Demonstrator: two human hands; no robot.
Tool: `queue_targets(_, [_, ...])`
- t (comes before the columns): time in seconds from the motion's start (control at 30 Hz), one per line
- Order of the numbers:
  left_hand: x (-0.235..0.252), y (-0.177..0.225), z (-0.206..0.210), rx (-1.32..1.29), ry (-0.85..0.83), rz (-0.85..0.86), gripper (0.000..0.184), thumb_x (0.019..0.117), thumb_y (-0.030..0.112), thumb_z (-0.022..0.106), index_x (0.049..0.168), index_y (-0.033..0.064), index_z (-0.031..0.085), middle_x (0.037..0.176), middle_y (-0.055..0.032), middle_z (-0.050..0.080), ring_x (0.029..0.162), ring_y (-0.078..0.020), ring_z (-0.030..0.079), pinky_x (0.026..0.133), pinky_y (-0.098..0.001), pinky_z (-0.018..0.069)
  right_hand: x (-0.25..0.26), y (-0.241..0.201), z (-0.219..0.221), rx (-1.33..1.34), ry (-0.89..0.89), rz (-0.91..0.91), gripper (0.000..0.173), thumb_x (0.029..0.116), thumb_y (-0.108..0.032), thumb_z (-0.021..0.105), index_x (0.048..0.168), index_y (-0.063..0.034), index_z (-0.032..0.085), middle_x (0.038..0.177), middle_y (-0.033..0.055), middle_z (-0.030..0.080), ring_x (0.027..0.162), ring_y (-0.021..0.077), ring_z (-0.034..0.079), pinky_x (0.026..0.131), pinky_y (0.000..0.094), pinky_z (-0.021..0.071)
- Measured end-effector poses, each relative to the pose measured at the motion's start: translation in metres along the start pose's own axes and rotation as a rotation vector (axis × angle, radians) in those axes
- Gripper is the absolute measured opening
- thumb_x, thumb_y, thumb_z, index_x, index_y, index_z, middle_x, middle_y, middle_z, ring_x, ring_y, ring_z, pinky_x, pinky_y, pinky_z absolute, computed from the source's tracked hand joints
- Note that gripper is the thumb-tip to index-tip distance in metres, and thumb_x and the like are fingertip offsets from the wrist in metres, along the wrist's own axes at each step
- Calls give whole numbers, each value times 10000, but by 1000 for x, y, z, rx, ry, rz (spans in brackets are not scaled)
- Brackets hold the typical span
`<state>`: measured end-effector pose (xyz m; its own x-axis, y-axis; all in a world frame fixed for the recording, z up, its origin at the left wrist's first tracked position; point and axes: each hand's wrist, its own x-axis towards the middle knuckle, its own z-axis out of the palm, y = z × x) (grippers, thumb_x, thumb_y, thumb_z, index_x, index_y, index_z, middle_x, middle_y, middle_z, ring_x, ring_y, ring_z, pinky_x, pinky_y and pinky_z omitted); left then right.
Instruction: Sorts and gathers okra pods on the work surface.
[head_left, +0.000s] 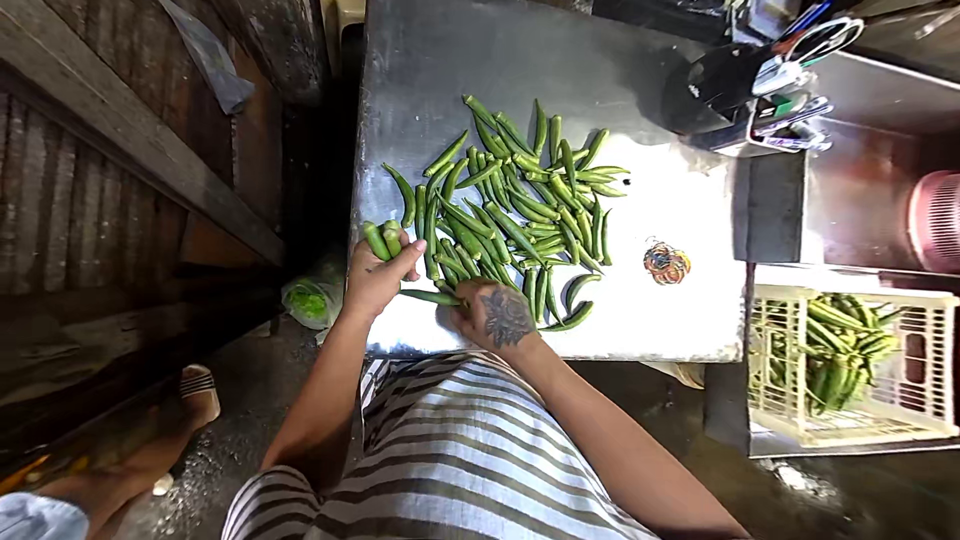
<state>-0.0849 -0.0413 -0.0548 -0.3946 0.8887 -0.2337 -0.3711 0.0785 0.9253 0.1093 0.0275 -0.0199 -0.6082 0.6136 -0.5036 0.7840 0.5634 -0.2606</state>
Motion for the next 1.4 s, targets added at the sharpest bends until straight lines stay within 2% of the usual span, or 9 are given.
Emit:
queue_targets(0.1, [3, 3, 8, 174, -210, -44, 110, 933, 134, 734, 1009, 63, 700, 828, -63, 712, 690, -168, 688, 663, -345, 615, -5, 25, -14, 214, 239, -200, 375, 1001, -482, 590, 1015, -163, 786, 921, 30, 730, 847, 189, 698, 765, 442, 592])
queue_targets(0.2, [5, 2, 23, 247, -384, -127, 229, 905, 111, 764, 1124, 59, 718, 966, -26, 759, 846, -103, 715, 786, -309, 611, -8, 29, -38, 309, 384, -331, 258, 1016, -314, 615, 1099, -127, 772, 948, 28, 751, 844, 146, 709, 806, 385, 603])
queue_targets(0.37, [0, -3, 45, 64, -545, -130, 197, 915, 78, 737, 1094, 20, 680, 932, -14, 751, 860, -86, 721, 836, -280, 612, -10, 29, -54, 491, 447, -310, 199, 968, -221, 678, 1083, -80, 758, 911, 5, 746, 793, 67, 708, 753, 282, 623])
queue_targets(0.57, [-1, -8, 49, 132, -501, -133, 241, 885, 90, 772, 1095, 32, 669, 891, -10, 735, 799, -78, 703, 764, -261, 603, -17, 23, -44, 708, 461, -234, 130, 909, -127, 744, 1015, -54, 723, 860, 4, 739, 741, 59, 712, 699, 255, 636])
queue_targets(0.83, [0, -3, 46, 308, -544, -132, 250, 880, 183, 808, 1069, 70, 690, 899, 21, 719, 831, -36, 681, 811, -251, 585, -16, 27, -48, 734, 383, -229, 133, 892, -70, 756, 1019, -61, 718, 885, 11, 737, 757, 67, 712, 720, 253, 633])
queue_targets(1.07, [-5, 0, 52, 246, -492, -263, 146, 882, 111, 783, 978, 48, 694, 756, -21, 743, 641, -96, 708, 629, -241, 599, -13, 27, -48, 789, 332, -259, 184, 897, -112, 759, 1063, -50, 709, 908, 27, 719, 775, 87, 707, 727, 261, 631])
queue_targets(1.13, [-7, -5, 53, 233, -469, -281, 154, 864, 118, 805, 943, 60, 687, 715, -15, 713, 586, -97, 671, 581, -236, 576, -14, 29, -48, 804, 334, -284, 205, 933, -150, 717, 1116, -59, 705, 997, 36, 680, 833, 108, 680, 756, 276, 620])
queue_targets(1.27, [-9, -17, 54, 161, -484, -276, 197, 839, 152, 825, 896, 98, 644, 721, 24, 642, 574, -70, 596, 555, -224, 527, -14, 40, -61, 913, 376, -241, 338, 1071, -248, 439, 1225, -56, 670, 1162, 63, 686, 980, 158, 686, 856, 368, 603])
queue_targets(1.4, [-12, -28, 55, -386, -606, -338, 141, 937, 136, 710, 956, 50, 600, 726, -48, 644, 619, -184, 675, 647, -372, 625, -16, 44, -84, 1014, 417, -256, 498, 1109, -377, 304, 1308, -40, 610, 1193, 74, 699, 1030, 162, 694, 877, 356, 602])
